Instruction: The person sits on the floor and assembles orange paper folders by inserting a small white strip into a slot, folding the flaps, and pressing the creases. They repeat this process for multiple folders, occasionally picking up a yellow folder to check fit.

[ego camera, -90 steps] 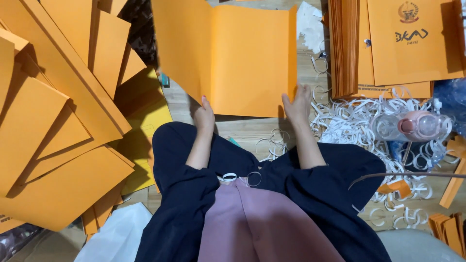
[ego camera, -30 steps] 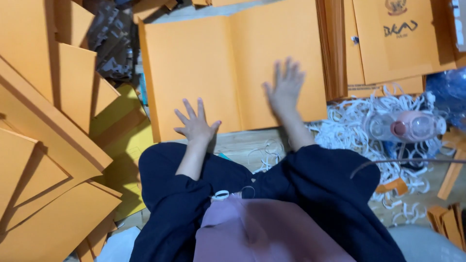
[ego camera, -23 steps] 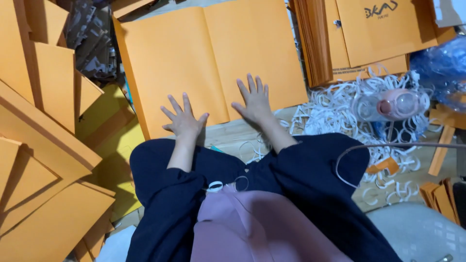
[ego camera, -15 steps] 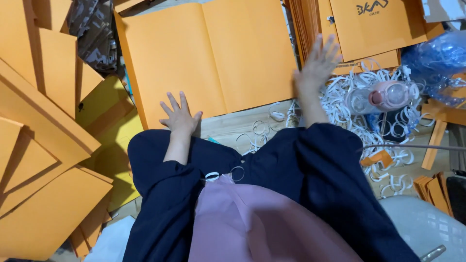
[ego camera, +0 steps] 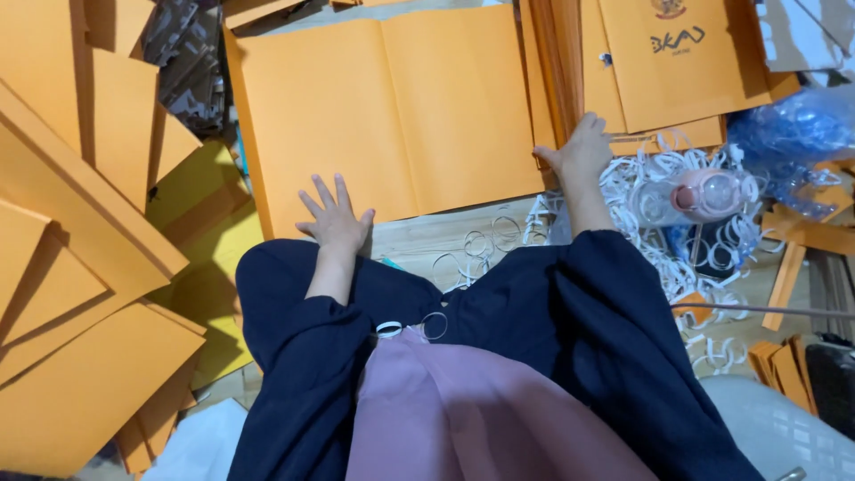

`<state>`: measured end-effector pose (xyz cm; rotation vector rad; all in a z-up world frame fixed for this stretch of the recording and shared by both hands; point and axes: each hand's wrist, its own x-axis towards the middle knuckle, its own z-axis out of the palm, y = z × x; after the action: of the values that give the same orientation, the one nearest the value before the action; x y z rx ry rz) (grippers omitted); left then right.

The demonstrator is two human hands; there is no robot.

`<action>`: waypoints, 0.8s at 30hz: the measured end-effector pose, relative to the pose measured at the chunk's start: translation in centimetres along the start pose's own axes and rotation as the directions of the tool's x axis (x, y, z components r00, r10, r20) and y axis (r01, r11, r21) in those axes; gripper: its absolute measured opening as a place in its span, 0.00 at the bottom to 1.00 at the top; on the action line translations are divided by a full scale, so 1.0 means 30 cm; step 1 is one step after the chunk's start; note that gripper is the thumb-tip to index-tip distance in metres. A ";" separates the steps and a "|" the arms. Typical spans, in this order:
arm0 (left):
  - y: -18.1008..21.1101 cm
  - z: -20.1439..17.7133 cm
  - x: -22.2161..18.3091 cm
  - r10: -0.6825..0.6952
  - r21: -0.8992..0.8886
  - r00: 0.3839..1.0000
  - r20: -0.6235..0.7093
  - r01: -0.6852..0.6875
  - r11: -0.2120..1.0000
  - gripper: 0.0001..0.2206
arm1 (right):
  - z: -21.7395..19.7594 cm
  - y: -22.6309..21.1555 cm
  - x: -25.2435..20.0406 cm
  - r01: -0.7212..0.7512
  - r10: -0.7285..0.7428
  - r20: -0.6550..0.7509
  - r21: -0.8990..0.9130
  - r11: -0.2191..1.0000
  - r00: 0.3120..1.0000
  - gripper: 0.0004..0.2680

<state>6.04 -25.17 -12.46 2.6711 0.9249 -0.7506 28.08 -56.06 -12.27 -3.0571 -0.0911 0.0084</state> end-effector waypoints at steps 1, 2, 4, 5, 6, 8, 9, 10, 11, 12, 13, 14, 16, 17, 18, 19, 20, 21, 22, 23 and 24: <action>0.000 -0.006 -0.006 0.011 -0.004 1.000 0.000 -0.011 1.000 0.34 | -0.020 -0.032 -0.032 -0.018 0.014 -0.059 -0.078 0.997 0.998 0.33; -0.001 -0.019 -0.005 0.024 -0.003 1.000 -0.005 -0.024 1.000 0.34 | -0.040 -0.070 -0.062 -0.044 0.026 -0.121 -0.150 0.988 0.992 0.38; -0.005 -0.009 -0.004 0.017 0.005 1.000 -0.004 -0.017 1.000 0.34 | -0.070 -0.118 -0.090 -0.022 0.007 -0.161 -0.092 0.995 0.987 0.41; -0.001 -0.008 0.000 0.016 0.011 1.000 -0.001 -0.016 1.000 0.34 | -0.091 -0.140 -0.097 -0.003 -0.005 -0.203 -0.040 0.999 0.979 0.43; 0.005 -0.007 0.007 0.008 0.002 1.000 -0.006 -0.008 1.000 0.34 | -0.090 -0.147 -0.090 0.009 -0.017 -0.207 -0.040 0.999 0.978 0.43; 0.007 -0.005 0.020 0.005 0.024 1.000 -0.013 -0.005 1.000 0.34 | -0.080 -0.163 -0.090 -0.037 0.015 -0.143 -0.147 0.988 0.990 0.43; 0.003 0.003 0.006 0.001 0.025 1.000 -0.014 0.000 1.000 0.34 | -0.070 -0.143 -0.095 -0.033 0.012 -0.142 -0.144 0.989 0.990 0.43; 0.004 -0.005 0.003 0.004 0.021 1.000 -0.011 -0.004 1.000 0.34 | -0.067 -0.131 -0.079 -0.056 0.025 -0.181 -0.170 0.984 0.983 0.43; 0.005 -0.013 -0.001 0.008 0.018 1.000 -0.007 -0.008 1.000 0.34 | -0.064 -0.120 -0.064 -0.081 0.038 -0.220 -0.194 0.978 0.975 0.43; 0.001 -0.008 0.002 0.004 0.017 1.000 -0.011 -0.004 1.000 0.34 | -0.074 -0.127 -0.066 -0.078 0.034 -0.221 -0.190 0.979 0.975 0.43; -0.003 -0.002 0.005 0.008 0.016 1.000 -0.014 -0.008 1.000 0.34 | -0.083 -0.134 -0.069 -0.030 -0.020 -0.173 -0.281 0.959 0.985 0.42; -0.001 0.003 0.011 0.014 0.014 1.000 -0.018 -0.014 1.000 0.34 | -0.094 -0.138 -0.066 0.020 -0.069 -0.121 -0.367 0.930 0.990 0.40; 0.000 0.001 0.017 0.011 0.015 1.000 -0.019 -0.011 1.000 0.34 | -0.038 -0.128 -0.030 0.020 -0.204 -0.385 -0.431 0.902 0.900 0.30; -0.001 0.006 0.015 0.011 0.018 1.000 -0.016 -0.011 1.000 0.34 | -0.007 -0.120 -0.018 -0.004 -0.334 -0.600 -0.489 0.872 0.727 0.20; -0.004 0.007 0.015 0.010 0.022 1.000 -0.015 -0.010 1.000 0.34 | -0.034 -0.110 -0.005 -0.003 -0.331 -0.599 -0.487 0.873 0.729 0.20; -0.008 0.008 0.015 0.012 0.017 1.000 -0.010 -0.012 1.000 0.34 | -0.062 -0.101 0.008 0.046 -0.243 -0.486 -0.381 0.923 0.840 0.29; -0.001 0.009 0.018 0.019 0.007 1.000 -0.006 -0.019 1.000 0.34 | -0.098 -0.084 0.028 0.071 -0.165 -0.350 -0.268 0.961 0.922 0.38; -0.002 -0.002 0.016 0.023 0.006 1.000 -0.008 -0.023 1.000 0.34 | -0.138 -0.068 0.049 0.067 -0.163 -0.352 -0.269 0.961 0.922 0.38; 0.000 -0.006 0.009 0.018 0.017 1.000 -0.010 -0.018 1.000 0.34 | -0.179 -0.041 0.062 0.075 -0.162 -0.360 -0.243 0.967 0.919 0.36; 0.003 -0.009 0.003 0.013 0.028 1.000 -0.013 -0.013 1.000 0.34 | -0.217 -0.014 0.075 0.084 -0.161 -0.368 -0.216 0.973 0.916 0.34; 0.006 -0.017 0.006 0.022 0.029 1.000 -0.005 -0.022 0.999 0.34 | -0.248 0.013 0.107 0.077 -0.156 -0.364 -0.223 0.972 0.918 0.34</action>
<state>6.48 -25.02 -12.12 2.7045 0.8915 -0.7582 31.36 -56.87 -4.89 -3.1797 -0.2637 -0.6382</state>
